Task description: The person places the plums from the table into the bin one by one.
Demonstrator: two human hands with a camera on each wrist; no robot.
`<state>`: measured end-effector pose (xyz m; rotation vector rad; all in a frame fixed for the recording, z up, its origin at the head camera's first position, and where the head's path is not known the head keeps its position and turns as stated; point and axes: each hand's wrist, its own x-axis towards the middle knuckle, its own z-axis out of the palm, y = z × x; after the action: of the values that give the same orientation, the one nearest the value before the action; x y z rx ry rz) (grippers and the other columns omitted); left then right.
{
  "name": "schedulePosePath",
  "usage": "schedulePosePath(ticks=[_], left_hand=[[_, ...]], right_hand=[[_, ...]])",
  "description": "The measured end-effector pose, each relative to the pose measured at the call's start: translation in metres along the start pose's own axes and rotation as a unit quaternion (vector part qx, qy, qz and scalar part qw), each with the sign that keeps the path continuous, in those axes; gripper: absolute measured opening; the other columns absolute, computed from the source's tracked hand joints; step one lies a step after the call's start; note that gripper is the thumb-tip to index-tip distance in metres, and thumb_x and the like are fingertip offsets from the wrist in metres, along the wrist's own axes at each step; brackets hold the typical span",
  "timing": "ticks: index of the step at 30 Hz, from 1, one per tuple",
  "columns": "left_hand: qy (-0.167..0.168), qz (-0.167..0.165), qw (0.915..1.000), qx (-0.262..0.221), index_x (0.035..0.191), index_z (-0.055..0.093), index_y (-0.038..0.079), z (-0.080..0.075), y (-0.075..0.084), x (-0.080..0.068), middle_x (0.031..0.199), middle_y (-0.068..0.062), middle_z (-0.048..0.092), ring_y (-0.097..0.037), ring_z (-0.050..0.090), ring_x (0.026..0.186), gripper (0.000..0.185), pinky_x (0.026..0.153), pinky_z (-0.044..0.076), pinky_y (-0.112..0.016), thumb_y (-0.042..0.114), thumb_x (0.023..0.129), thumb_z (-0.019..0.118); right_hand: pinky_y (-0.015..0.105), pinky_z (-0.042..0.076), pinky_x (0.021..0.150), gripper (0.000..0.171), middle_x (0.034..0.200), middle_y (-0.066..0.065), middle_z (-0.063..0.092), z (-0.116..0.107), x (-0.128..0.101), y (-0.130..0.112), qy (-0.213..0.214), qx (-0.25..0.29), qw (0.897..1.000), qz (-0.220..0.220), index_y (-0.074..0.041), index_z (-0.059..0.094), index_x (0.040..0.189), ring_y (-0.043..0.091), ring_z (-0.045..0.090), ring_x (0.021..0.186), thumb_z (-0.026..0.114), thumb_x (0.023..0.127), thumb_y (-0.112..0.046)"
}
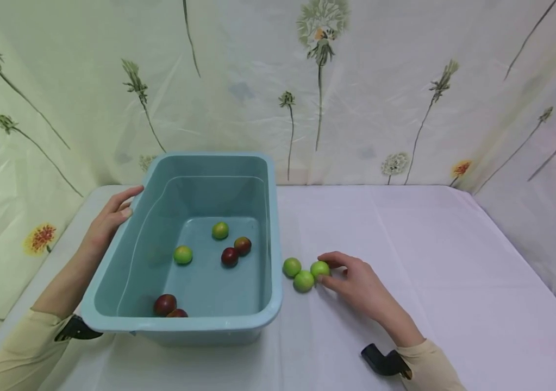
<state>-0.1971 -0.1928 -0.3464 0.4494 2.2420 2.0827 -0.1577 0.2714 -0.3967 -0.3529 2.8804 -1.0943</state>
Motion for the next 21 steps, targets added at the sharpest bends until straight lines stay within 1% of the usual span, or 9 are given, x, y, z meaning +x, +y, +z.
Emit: schedulePosePath(ticks=[4, 11, 16, 21], left_hand=[[-0.002, 0.004, 1.0000, 0.002, 0.151, 0.036, 0.029, -0.0009, 0.0001, 0.0007, 0.147, -0.009, 0.038, -0.028, 0.050, 0.119, 0.047, 0.084, 0.053, -0.034, 0.039, 0.105, 0.038], [0.009, 0.017, 0.9989, 0.042, 0.150, 0.039, 0.028, -0.0042, 0.0031, -0.0005, 0.144, -0.011, 0.042, -0.023, 0.056, 0.112, 0.045, 0.080, 0.055, -0.033, 0.036, 0.105, 0.040], [0.010, 0.011, 0.9991, 0.041, 0.150, 0.036, 0.028, -0.0050, 0.0047, -0.0002, 0.143, -0.012, 0.042, -0.023, 0.058, 0.111, 0.046, 0.079, 0.055, -0.034, 0.035, 0.105, 0.041], [0.008, 0.014, 0.9991, 0.039, 0.149, 0.038, 0.027, -0.0042, 0.0057, 0.0008, 0.140, -0.014, 0.043, -0.022, 0.059, 0.109, 0.045, 0.078, 0.055, -0.033, 0.033, 0.105, 0.042]], right_hand=[[0.050, 0.047, 0.091, 0.035, 0.114, 0.003, 0.068, -0.0022, -0.0008, -0.0021, 0.011, -0.002, 1.000, 0.007, -0.011, 0.065, 0.122, 0.025, 0.060, 0.108, 0.072, 0.090, -0.022], [0.049, 0.047, 0.090, 0.037, 0.114, 0.001, 0.068, -0.0040, -0.0018, -0.0051, 0.033, -0.008, 0.999, -0.001, -0.011, 0.065, 0.123, 0.022, 0.061, 0.106, 0.072, 0.091, -0.028], [0.050, 0.047, 0.090, 0.037, 0.115, 0.001, 0.067, -0.0067, -0.0016, -0.0055, 0.043, -0.009, 0.999, -0.004, -0.013, 0.065, 0.123, 0.022, 0.059, 0.106, 0.071, 0.092, -0.031], [0.050, 0.047, 0.091, 0.039, 0.116, 0.001, 0.066, -0.0089, -0.0031, -0.0068, 0.049, -0.010, 0.999, -0.009, -0.013, 0.064, 0.124, 0.023, 0.058, 0.106, 0.070, 0.092, -0.035]])
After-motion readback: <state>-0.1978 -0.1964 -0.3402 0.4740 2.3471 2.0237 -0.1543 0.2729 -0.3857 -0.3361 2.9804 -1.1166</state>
